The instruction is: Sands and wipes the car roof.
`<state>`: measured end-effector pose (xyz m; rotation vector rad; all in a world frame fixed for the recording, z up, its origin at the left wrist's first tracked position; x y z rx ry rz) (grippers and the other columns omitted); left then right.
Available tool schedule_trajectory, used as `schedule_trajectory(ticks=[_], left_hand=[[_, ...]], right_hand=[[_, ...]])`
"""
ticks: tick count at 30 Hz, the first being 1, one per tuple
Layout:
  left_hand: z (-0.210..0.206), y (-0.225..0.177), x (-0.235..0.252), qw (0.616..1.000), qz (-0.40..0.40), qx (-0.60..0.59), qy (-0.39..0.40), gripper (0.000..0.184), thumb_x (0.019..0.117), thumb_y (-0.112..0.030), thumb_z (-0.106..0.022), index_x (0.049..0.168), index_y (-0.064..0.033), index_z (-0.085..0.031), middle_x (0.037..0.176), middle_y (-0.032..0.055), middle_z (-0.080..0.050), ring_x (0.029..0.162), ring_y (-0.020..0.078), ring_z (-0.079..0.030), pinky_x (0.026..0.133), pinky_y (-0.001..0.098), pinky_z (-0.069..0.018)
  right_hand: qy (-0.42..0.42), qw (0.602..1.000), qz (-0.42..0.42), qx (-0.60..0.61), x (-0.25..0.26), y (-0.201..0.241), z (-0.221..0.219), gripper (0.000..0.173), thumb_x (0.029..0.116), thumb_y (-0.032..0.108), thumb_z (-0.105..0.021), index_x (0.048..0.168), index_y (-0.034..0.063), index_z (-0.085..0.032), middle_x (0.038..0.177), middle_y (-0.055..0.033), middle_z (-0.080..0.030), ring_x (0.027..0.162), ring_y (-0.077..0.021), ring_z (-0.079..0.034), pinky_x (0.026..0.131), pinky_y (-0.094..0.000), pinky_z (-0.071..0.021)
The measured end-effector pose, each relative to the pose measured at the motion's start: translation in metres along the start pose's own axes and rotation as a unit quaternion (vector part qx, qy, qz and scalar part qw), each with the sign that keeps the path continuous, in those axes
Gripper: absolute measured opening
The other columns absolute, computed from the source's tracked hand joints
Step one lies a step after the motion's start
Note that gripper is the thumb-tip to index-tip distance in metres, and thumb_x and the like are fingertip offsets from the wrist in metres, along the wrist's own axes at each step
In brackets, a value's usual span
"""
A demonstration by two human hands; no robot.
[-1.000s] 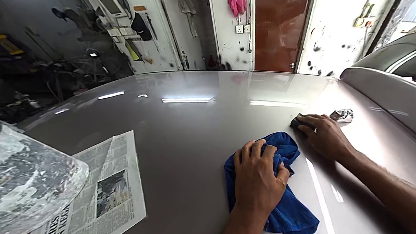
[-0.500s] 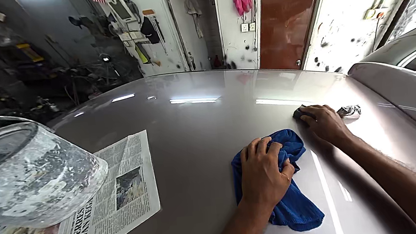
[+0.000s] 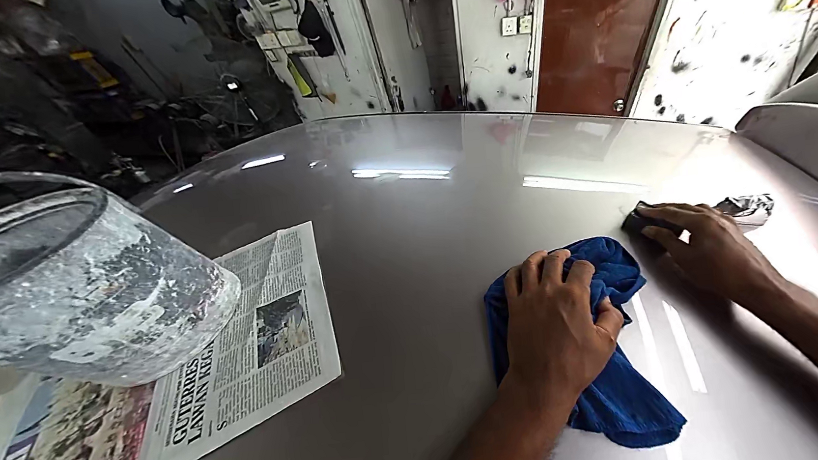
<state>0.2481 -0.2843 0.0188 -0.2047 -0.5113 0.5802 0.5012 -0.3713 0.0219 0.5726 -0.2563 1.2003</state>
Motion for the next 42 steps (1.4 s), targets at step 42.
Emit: schedule_trajectory(ticks=[42], left_hand=[[-0.001,0.002,0.000,1.000,-0.005,0.003,0.005,0.042,0.0939,-0.050,-0.054,0.125,-0.0286,-0.071,0.143,-0.0034,-0.060,0.140,0.0206,-0.047,0.114,0.0480,-0.0345]], right_hand=[[-0.020,0.999,-0.031,-0.029,0.008,-0.004,-0.006,0.030,0.1015,0.019,-0.061,0.126,0.0069,-0.072,0.125,-0.0174,-0.070,0.116,-0.0422,-0.063,0.097,-0.0628,-0.0473]])
Point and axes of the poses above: each hand's wrist, its own x-axis towards the middle knuckle, its own z-axis out of the back of the hand, y = z × x, the point moved 1 cm from there along x, towards the middle knuckle
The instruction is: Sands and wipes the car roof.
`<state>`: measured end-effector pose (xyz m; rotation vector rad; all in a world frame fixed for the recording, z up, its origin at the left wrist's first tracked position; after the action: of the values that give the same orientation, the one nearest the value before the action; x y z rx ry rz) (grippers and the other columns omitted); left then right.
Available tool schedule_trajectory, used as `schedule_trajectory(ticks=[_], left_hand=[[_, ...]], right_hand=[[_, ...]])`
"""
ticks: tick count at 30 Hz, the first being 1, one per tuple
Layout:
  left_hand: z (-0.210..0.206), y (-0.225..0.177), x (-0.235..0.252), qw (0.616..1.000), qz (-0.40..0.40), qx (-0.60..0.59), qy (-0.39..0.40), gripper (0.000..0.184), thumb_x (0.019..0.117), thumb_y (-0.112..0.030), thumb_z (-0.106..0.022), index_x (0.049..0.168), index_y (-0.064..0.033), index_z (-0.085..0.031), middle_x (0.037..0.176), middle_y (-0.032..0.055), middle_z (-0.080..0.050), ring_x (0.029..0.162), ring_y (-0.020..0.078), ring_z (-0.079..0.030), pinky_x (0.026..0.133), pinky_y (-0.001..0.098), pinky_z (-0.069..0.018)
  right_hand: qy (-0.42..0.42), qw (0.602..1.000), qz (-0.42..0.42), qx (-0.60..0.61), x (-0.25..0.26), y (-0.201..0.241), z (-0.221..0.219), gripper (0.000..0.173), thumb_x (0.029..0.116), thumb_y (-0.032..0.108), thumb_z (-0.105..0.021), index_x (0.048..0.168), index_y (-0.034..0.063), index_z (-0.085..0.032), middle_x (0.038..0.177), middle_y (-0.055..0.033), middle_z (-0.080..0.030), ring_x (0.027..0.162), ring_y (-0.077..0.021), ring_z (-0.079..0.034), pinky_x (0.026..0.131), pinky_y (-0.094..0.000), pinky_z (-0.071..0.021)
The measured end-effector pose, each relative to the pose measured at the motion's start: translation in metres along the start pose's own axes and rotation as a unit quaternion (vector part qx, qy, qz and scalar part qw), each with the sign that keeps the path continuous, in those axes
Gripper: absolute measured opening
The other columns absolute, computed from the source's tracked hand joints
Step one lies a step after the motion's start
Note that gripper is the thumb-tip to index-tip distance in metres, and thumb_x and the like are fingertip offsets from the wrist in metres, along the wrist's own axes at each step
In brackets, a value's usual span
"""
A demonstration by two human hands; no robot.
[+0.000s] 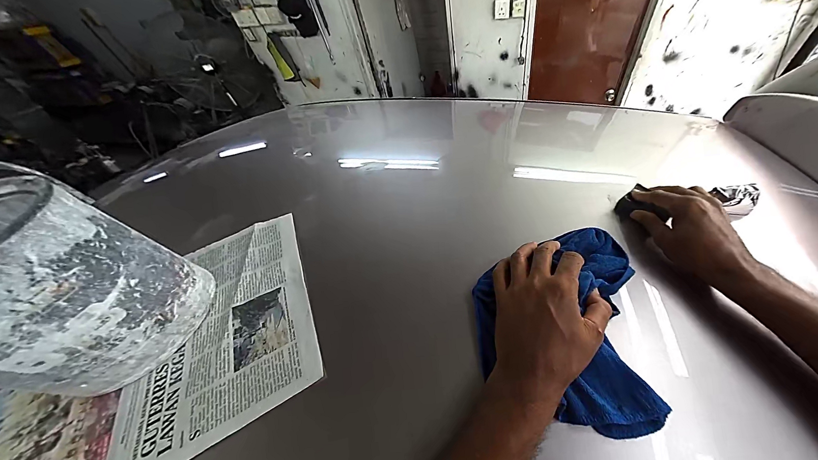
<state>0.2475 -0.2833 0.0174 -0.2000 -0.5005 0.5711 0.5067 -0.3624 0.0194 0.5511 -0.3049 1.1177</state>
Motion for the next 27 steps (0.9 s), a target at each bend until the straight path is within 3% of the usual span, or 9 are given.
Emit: schedule_trajectory(ticks=[3,8,13,18,22,24,27], left_hand=[[0.000,0.000,0.002,1.000,-0.003,-0.003,0.003,0.043,0.0940,-0.051,-0.055,0.127,-0.0288,-0.070,0.144,-0.0040,-0.059,0.140,0.0207,-0.046,0.115,0.0485,-0.0342],[0.001,-0.001,0.002,1.000,0.001,-0.001,-0.002,0.042,0.0934,-0.051,-0.055,0.126,-0.0285,-0.071,0.143,-0.0033,-0.061,0.140,0.0212,-0.047,0.113,0.0487,-0.0348],[0.000,0.000,0.005,1.000,-0.012,-0.001,-0.008,0.043,0.0939,-0.052,-0.056,0.126,-0.0286,-0.071,0.144,-0.0034,-0.060,0.140,0.0215,-0.047,0.114,0.0494,-0.0350],[0.001,-0.001,0.001,1.000,-0.002,-0.005,-0.009,0.043,0.0928,-0.051,-0.058,0.126,-0.0275,-0.071,0.142,-0.0021,-0.061,0.139,0.0227,-0.048,0.113,0.0503,-0.0360],[-0.002,0.004,0.003,1.000,-0.011,-0.007,-0.015,0.041,0.0946,-0.052,-0.057,0.125,-0.0293,-0.071,0.142,-0.0049,-0.061,0.139,0.0205,-0.048,0.113,0.0497,-0.0375],[-0.002,0.006,0.003,1.000,0.007,-0.007,-0.025,0.041,0.0956,-0.053,-0.056,0.125,-0.0299,-0.072,0.142,-0.0051,-0.061,0.139,0.0208,-0.049,0.114,0.0496,-0.0375],[-0.001,0.010,0.004,0.999,0.036,-0.001,-0.032,0.044,0.0982,-0.054,-0.052,0.129,-0.0286,-0.070,0.145,-0.0019,-0.059,0.139,0.0234,-0.048,0.112,0.0513,-0.0385]], right_hand=[[-0.005,1.000,-0.019,-0.009,0.016,-0.005,-0.005,0.029,0.1009,0.019,-0.062,0.125,0.0069,-0.073,0.121,-0.0186,-0.071,0.116,-0.0431,-0.063,0.097,-0.0627,-0.0479],[0.000,1.000,0.012,-0.003,-0.010,0.004,0.008,0.031,0.1018,0.018,-0.062,0.128,0.0069,-0.071,0.126,-0.0166,-0.069,0.115,-0.0406,-0.063,0.097,-0.0607,-0.0491],[-0.008,1.000,-0.026,-0.006,0.020,-0.008,-0.004,0.029,0.1010,0.020,-0.061,0.124,0.0082,-0.073,0.121,-0.0169,-0.071,0.117,-0.0421,-0.063,0.098,-0.0624,-0.0478],[-0.001,1.000,-0.001,0.001,-0.011,0.005,0.006,0.030,0.1025,0.020,-0.060,0.128,0.0069,-0.072,0.126,-0.0171,-0.069,0.116,-0.0414,-0.063,0.099,-0.0620,-0.0475],[0.005,0.999,-0.032,-0.013,0.021,-0.009,-0.005,0.028,0.0995,0.020,-0.063,0.121,0.0074,-0.074,0.118,-0.0186,-0.072,0.115,-0.0435,-0.064,0.097,-0.0640,-0.0487],[0.009,0.999,-0.035,-0.004,0.019,-0.013,0.006,0.027,0.0999,0.021,-0.062,0.120,0.0076,-0.075,0.115,-0.0179,-0.073,0.113,-0.0412,-0.065,0.097,-0.0621,-0.0495],[-0.030,0.997,-0.052,0.040,-0.033,-0.007,0.058,0.031,0.1046,0.021,-0.057,0.130,0.0080,-0.069,0.123,-0.0152,-0.070,0.115,-0.0346,-0.066,0.099,-0.0575,-0.0517]])
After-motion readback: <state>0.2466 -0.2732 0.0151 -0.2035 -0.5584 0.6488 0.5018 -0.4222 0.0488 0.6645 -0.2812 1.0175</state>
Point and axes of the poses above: each hand's wrist, its own x-axis towards the middle knuckle, its own z-axis out of the back of the hand, y = z × x, the point moved 1 cm from there along x, towards the middle knuckle
